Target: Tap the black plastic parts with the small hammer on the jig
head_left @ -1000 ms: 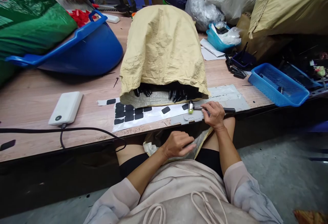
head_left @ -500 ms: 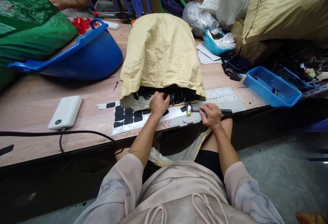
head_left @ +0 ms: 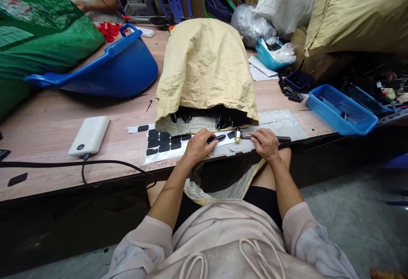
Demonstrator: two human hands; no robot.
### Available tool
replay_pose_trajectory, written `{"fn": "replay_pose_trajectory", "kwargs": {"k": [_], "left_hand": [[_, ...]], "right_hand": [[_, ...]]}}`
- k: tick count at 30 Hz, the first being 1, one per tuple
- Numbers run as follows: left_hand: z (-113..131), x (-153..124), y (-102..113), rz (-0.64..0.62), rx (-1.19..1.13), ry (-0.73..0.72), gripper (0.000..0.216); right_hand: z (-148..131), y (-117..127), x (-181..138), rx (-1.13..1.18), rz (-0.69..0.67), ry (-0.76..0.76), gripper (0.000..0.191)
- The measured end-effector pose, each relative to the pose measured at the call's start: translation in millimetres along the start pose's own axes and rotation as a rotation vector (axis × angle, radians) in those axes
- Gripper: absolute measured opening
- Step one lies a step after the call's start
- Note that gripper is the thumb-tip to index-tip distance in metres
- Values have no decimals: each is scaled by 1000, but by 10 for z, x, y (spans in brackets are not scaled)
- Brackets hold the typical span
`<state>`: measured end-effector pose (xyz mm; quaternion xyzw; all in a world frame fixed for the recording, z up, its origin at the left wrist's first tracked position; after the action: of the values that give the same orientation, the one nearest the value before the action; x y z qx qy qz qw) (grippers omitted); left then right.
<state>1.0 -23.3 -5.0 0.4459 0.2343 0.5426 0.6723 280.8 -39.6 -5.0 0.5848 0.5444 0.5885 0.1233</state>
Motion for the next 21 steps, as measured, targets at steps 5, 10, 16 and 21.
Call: {"fn": "replay_pose_trajectory", "kwargs": {"k": [5,10,16,21], "left_hand": [[56,74,-125,64,15,-59,18],[94,115,-214,37,25,-105,20],[99,134,-230,-7,12,-77,21],[79,141,-247,-3,4,-45,22]], "right_hand": [[-111,123,-5,1,-4,1,21],[-363,254,-8,167,50,-86,22],[-546,206,-43,291,57,-208,22],[-661,214,-21,330,91,-170,24]]}}
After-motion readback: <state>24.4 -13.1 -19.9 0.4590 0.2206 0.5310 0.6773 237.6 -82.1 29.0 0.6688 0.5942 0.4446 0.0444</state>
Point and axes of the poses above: each hand's wrist, its own x-axis towards the middle knuckle, its own y-axis out of the back of the hand, z = x × y, the point moved 5 cm from there along x, towards the middle knuckle, and after that the axes turned 7 degrees about x, right-handed, at the moved point
